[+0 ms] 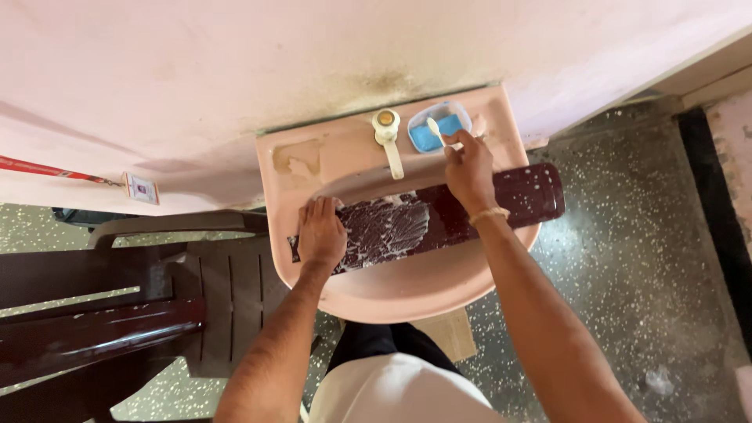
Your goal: The person scrubs a long, dark brown plastic chair leg with a toothbrush and soapy water in a pink sink. They repeatedly scrub the same section of the leg, creating foam, and occasionally rinse the toothbrush under the running tap.
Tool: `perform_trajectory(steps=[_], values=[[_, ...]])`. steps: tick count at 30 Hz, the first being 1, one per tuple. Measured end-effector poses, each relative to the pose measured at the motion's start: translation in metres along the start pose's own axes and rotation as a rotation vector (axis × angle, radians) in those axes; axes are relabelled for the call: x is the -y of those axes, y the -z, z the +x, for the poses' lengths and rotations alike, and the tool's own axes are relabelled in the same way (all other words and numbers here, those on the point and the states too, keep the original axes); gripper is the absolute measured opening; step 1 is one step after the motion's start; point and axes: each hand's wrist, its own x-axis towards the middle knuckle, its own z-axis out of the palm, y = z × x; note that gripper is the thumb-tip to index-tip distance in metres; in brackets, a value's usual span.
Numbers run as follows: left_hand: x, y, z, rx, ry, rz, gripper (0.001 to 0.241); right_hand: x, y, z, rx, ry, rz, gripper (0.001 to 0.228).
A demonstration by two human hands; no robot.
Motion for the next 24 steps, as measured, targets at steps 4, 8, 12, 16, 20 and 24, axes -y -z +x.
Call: perform_trajectory(steps=[4, 8, 12, 16, 20, 24], values=[[-0.002, 0.004, 0.002, 0.020, 0.028, -0.039, 0.028, -0.001, -0.006, 0.018, 0.037, 0.011, -0.225, 0.011], [-0.001, 0.006, 0.002, 0.002, 0.034, -0.060, 0.027, -0.011, -0.005, 0.018, 0.126, -0.110, -0.173, 0.013], [-0.003, 0.008, 0.003, 0.000, 0.043, -0.091, 0.025, -0.021, 0.003, 0.000, -0.052, 0.054, -0.010, 0.021], [-0.003, 0.014, 0.005, -0.044, -0.002, -0.115, 0.026, -0.024, 0.015, -0.075, -0.116, 0.194, -0.035, 0.016], [-0.004, 0.014, 0.005, 0.019, 0.042, -0.122, 0.025, -0.025, 0.003, -0.151, -0.033, 0.058, -0.118, 0.016], [0.000, 0.012, 0.006, 0.010, 0.036, -0.089, 0.024, -0.025, -0.006, -0.158, -0.129, -0.064, -0.287, 0.025]])
